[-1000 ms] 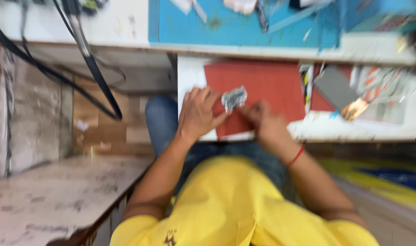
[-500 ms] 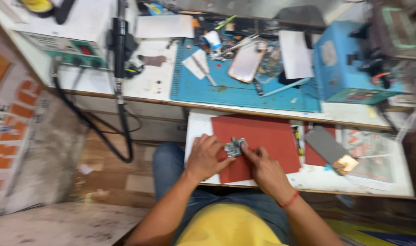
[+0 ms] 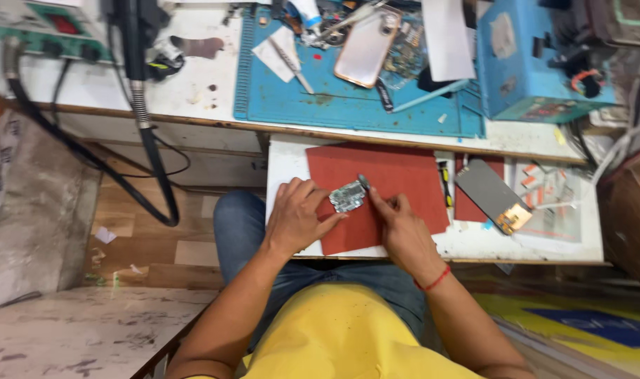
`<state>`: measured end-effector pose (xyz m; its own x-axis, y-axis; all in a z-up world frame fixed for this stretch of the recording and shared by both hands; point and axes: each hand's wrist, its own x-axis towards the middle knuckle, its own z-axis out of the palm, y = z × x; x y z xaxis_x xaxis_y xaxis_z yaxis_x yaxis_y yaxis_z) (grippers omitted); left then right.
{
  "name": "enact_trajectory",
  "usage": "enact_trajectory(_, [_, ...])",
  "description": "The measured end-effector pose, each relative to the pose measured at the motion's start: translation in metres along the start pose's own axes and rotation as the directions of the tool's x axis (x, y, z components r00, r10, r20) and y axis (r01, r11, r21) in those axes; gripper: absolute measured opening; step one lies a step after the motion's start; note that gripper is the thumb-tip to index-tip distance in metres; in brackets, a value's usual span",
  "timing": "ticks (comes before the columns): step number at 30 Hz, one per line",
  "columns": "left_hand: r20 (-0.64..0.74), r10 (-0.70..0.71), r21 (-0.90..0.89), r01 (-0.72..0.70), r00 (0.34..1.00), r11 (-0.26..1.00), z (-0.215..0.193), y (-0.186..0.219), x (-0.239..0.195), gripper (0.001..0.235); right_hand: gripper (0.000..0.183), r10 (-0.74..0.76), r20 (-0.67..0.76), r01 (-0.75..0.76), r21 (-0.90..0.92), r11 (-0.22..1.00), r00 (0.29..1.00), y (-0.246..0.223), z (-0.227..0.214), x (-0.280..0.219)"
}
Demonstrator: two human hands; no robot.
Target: The person uses a small brush to repeatedly scrub the surface of a small circuit board placed on a red mat. The person holds the board with one hand and scrubs with the other, focusing on different areas of the board.
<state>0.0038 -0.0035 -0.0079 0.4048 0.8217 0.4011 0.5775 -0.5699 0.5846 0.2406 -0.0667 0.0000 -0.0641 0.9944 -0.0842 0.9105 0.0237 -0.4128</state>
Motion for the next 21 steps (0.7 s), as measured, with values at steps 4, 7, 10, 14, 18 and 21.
enact_trajectory(4, [0.027,0.029,0.038,-0.03,0.999,0.999,0.0,-0.003,0.004,0.051,0.067,-0.086,-0.017,0.087,0.028,0.996,0.996,0.005,-0.009,0.007])
enact_trajectory(7, [0.034,0.035,0.028,-0.036,0.999,0.999,0.012,-0.012,-0.005,0.049,0.06,-0.162,-0.097,0.179,0.207,0.962,0.982,0.007,-0.004,-0.007])
enact_trajectory(10, [0.023,0.042,0.009,-0.042,0.999,0.999,0.012,-0.016,-0.006,0.048,0.053,-0.147,-0.031,0.15,0.127,0.981,0.989,-0.009,0.002,-0.007])
enact_trajectory(14, [0.033,0.017,0.017,-0.017,0.999,1.0,0.009,-0.01,-0.001,0.046,0.056,0.014,-0.051,-0.019,-0.103,0.995,0.999,-0.022,-0.008,0.001])
enact_trajectory(18, [0.045,0.027,0.032,-0.029,0.999,0.999,0.002,-0.009,0.001,0.046,0.062,-0.215,0.037,0.216,-0.034,0.976,0.976,-0.026,-0.015,0.008])
enact_trajectory(21, [0.06,0.006,0.029,-0.008,0.998,1.0,0.006,-0.009,-0.006,0.048,0.059,-0.188,-0.033,0.186,-0.07,0.98,0.982,-0.019,-0.008,-0.003])
